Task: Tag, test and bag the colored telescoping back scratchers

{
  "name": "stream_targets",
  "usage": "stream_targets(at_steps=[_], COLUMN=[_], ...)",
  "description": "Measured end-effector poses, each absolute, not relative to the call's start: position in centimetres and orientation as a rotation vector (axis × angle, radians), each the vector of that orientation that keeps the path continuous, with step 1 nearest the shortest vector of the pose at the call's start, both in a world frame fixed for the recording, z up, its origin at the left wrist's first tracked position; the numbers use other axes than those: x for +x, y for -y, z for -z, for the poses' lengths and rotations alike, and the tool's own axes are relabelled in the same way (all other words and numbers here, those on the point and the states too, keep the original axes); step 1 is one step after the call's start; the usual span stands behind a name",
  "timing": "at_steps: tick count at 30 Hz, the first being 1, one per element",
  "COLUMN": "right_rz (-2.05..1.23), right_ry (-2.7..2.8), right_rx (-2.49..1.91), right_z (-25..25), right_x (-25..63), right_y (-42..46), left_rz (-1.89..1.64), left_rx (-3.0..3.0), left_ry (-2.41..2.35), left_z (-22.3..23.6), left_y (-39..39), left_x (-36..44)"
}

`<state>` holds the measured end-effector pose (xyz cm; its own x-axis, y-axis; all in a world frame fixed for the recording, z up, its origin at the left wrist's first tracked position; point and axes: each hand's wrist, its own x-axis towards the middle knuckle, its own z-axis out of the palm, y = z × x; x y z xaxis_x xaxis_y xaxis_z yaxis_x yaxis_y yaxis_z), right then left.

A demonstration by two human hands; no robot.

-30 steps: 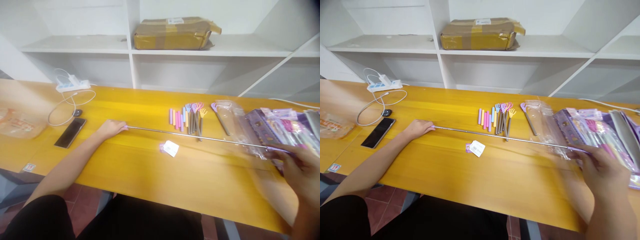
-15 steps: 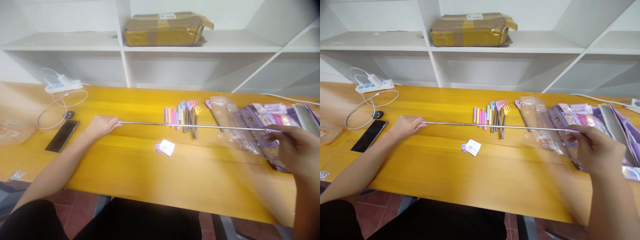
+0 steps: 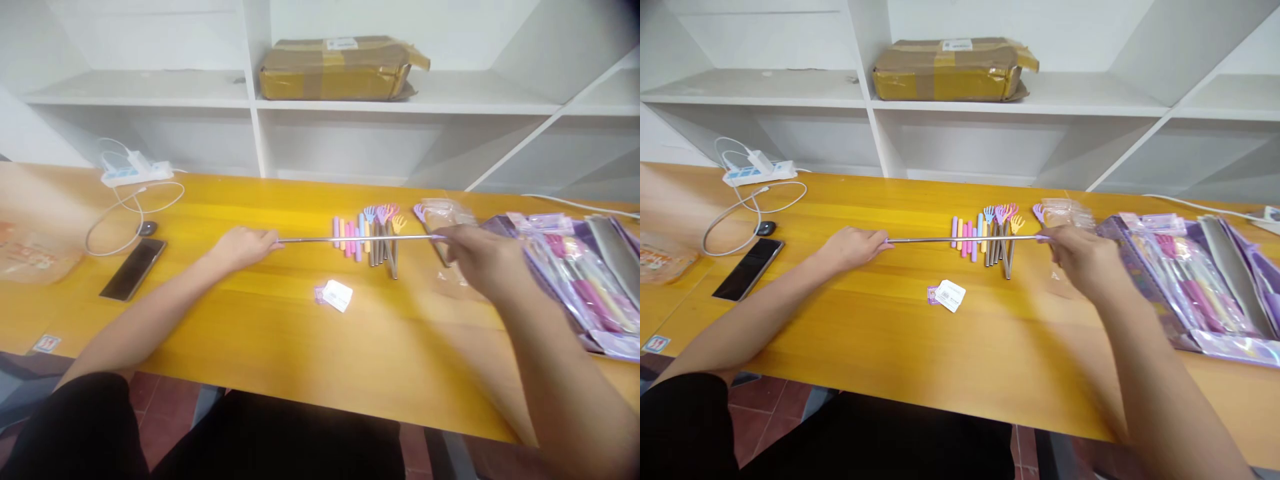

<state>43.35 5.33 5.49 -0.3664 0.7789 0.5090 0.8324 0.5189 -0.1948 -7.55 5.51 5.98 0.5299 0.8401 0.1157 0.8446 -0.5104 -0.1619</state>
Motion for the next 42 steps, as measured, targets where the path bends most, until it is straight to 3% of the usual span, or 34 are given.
stream_targets(at_steps=[6, 12, 20, 32, 38, 42], right_rz=[-0.038, 0.112, -0.03, 0.112, 0.237, 0.119], right_ry=[2.395, 2.511, 2.534, 2.359, 1.687, 1.57], right_rx=[-1.075, -1.142, -1.061, -1.309, -1.978, -2.351], right_z=[-2.8, -0.1, -1.0, -1.3, -0.7, 1.5], right_x=[31.8, 26.7, 30.8, 34.6, 42.4, 45.8], right_y=[-5.2, -2.3, -3.4, -5.4, -7.9, -8.7], left_rz=[0.047, 0.038, 0.118, 0.188, 0.209, 0.205], left_rx=[-2.624, -2.709, -2.812, -2.882, -2.891, -2.894], left_ry=[1.371, 1.356, 1.342, 1.672, 1.68, 1.687], left_z=[-4.8, -1.5, 1.0, 1.1, 0.9, 0.8], left_y=[-5.3, -3.4, -3.7, -4.3, -4.1, -4.0], left_x=[-1.4, -1.4, -1.1, -1.2, -1.0, -1.1])
